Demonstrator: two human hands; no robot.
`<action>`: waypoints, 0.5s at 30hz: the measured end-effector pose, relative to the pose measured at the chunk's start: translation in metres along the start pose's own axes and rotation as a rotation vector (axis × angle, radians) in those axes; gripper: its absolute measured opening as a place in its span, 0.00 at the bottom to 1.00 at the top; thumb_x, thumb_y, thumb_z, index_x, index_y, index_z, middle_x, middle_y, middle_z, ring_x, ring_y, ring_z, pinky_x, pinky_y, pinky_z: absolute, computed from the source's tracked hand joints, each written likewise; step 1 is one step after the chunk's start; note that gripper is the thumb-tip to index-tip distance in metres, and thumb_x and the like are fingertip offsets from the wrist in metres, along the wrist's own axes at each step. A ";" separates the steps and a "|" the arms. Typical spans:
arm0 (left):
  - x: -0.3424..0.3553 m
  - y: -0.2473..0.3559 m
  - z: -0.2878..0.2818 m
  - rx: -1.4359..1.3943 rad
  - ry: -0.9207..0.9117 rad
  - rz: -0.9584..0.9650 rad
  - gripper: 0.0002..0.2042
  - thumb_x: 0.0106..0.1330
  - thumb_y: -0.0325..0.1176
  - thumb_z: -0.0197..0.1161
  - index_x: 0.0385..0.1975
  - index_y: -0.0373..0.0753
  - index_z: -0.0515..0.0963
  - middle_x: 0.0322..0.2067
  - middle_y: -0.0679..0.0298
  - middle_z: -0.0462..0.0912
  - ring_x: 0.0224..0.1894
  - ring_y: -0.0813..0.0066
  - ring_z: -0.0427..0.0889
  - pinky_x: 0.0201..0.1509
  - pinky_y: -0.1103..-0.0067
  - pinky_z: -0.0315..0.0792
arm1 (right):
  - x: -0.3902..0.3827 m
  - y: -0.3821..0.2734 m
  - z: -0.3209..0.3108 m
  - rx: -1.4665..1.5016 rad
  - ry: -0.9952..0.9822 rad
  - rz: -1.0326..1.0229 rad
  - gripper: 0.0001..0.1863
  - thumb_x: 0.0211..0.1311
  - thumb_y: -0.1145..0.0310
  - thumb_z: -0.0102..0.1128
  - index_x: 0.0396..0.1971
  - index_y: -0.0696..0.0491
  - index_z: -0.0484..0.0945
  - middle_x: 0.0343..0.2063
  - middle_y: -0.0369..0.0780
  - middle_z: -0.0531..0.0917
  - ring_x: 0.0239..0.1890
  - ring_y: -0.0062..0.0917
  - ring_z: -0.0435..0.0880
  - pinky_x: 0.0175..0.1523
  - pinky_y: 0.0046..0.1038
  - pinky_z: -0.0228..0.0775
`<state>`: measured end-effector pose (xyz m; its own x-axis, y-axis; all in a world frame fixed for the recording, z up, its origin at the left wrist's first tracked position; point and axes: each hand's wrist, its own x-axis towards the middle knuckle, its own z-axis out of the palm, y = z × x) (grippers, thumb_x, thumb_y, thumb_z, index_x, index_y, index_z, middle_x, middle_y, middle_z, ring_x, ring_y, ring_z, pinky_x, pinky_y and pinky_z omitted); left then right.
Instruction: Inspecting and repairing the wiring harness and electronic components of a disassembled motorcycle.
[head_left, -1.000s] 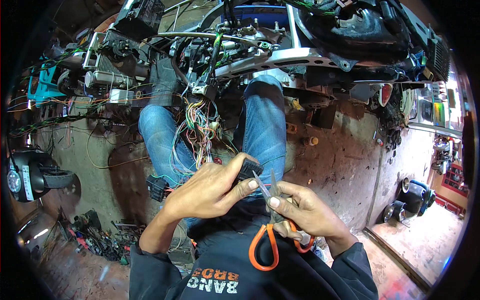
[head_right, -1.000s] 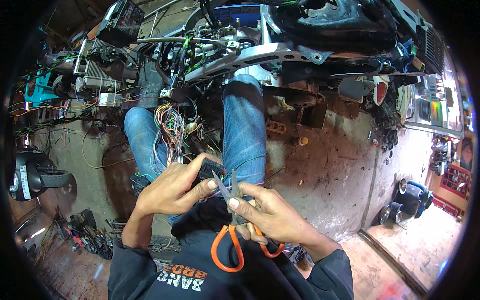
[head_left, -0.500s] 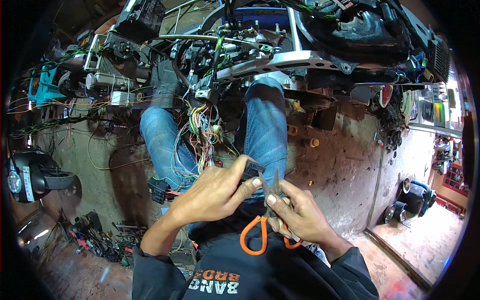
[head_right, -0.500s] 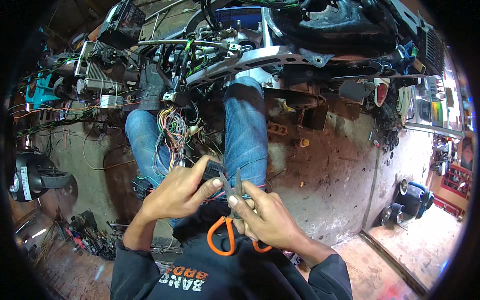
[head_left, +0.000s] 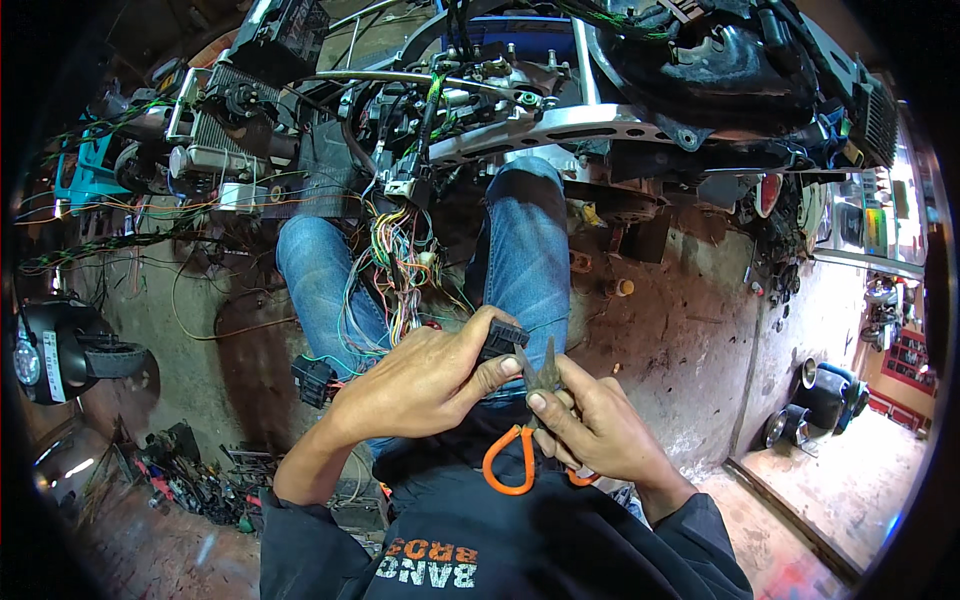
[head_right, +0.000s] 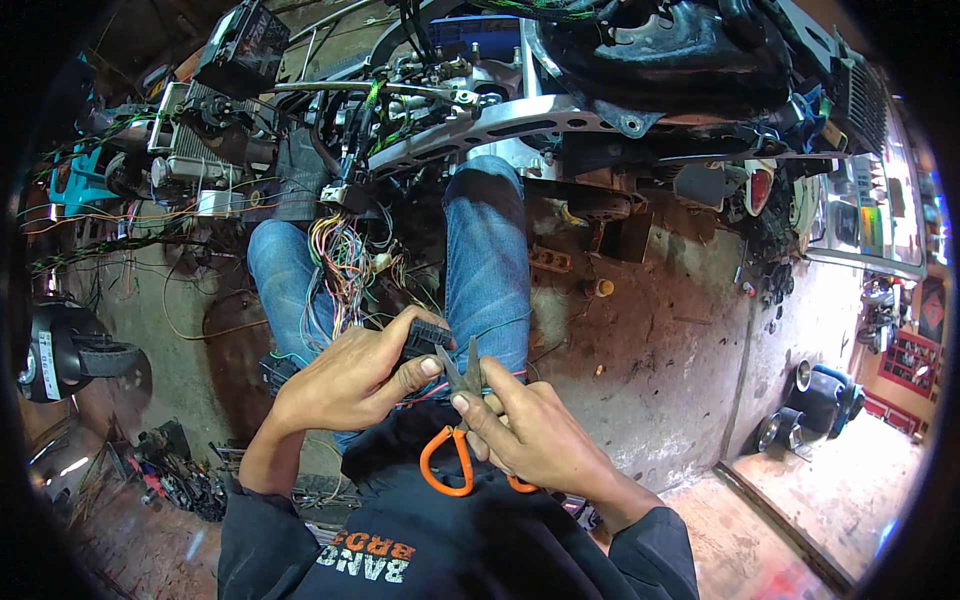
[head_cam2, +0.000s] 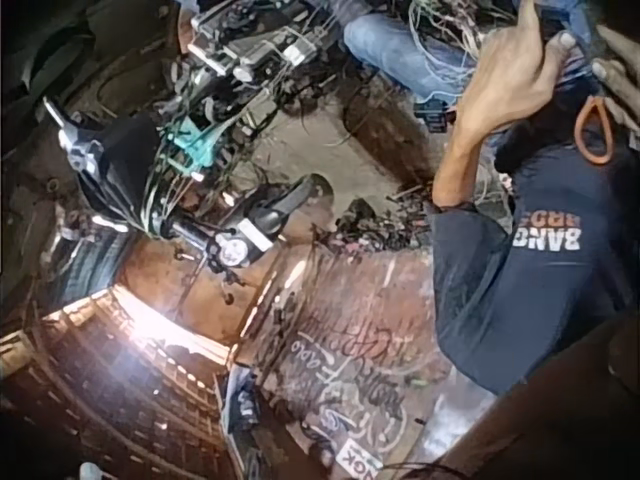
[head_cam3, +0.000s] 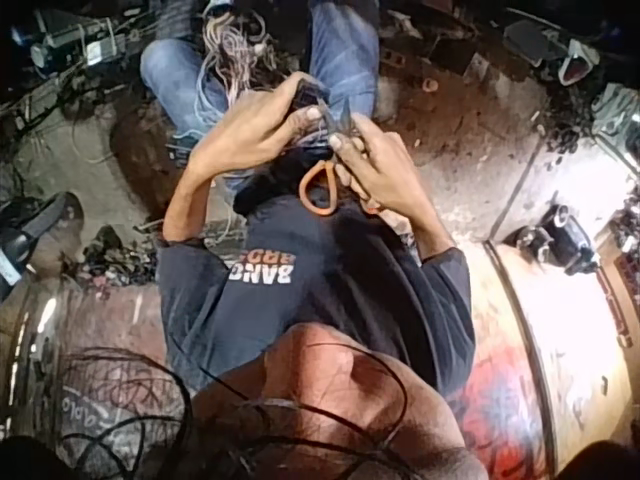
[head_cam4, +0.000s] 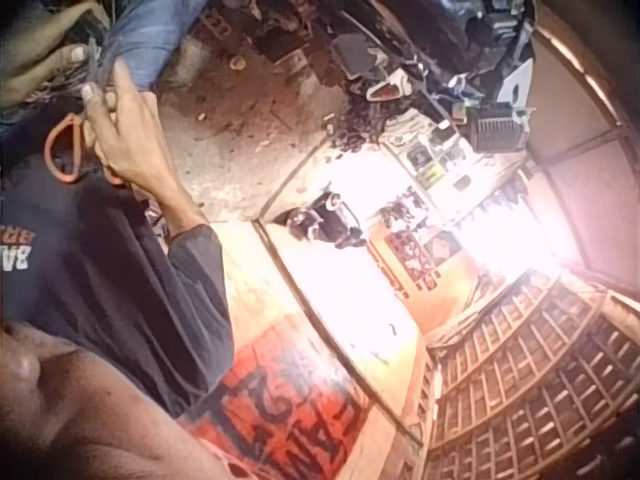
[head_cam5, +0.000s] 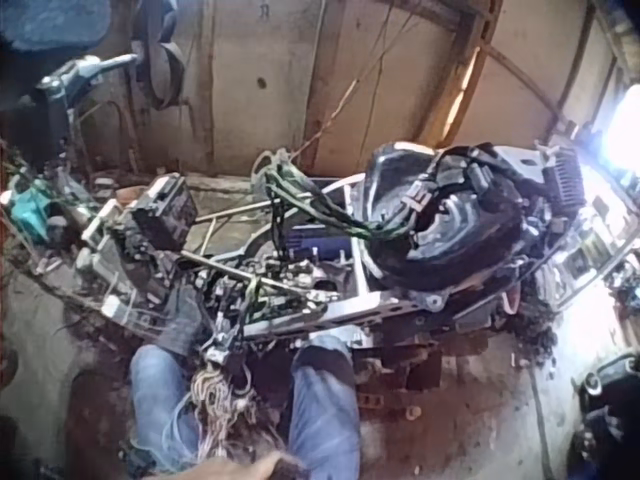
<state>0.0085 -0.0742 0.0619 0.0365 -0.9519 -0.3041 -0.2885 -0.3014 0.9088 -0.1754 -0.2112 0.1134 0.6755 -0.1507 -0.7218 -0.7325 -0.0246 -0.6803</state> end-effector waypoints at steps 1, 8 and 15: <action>0.000 -0.002 0.000 0.035 -0.008 0.009 0.20 0.78 0.45 0.53 0.55 0.34 0.66 0.17 0.48 0.76 0.25 0.42 0.80 0.30 0.55 0.67 | 0.000 -0.001 0.001 -0.024 0.008 0.009 0.15 0.77 0.60 0.54 0.38 0.57 0.67 0.16 0.41 0.81 0.18 0.27 0.83 0.24 0.31 0.69; -0.005 -0.001 -0.006 0.105 -0.051 0.019 0.21 0.78 0.47 0.53 0.51 0.31 0.67 0.13 0.49 0.73 0.23 0.41 0.78 0.29 0.54 0.65 | 0.000 -0.002 -0.003 -0.052 -0.080 -0.001 0.15 0.78 0.60 0.52 0.42 0.58 0.67 0.16 0.41 0.81 0.18 0.29 0.82 0.25 0.34 0.69; -0.002 -0.003 0.003 0.093 0.023 0.019 0.20 0.77 0.45 0.53 0.52 0.32 0.65 0.18 0.47 0.77 0.26 0.40 0.80 0.30 0.54 0.67 | 0.005 0.010 0.005 -0.016 -0.014 -0.077 0.15 0.77 0.61 0.53 0.42 0.60 0.66 0.16 0.43 0.81 0.17 0.30 0.81 0.23 0.33 0.69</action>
<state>0.0061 -0.0710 0.0587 0.0519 -0.9588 -0.2792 -0.3764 -0.2777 0.8838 -0.1795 -0.2071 0.1024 0.7310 -0.1338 -0.6692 -0.6795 -0.0516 -0.7319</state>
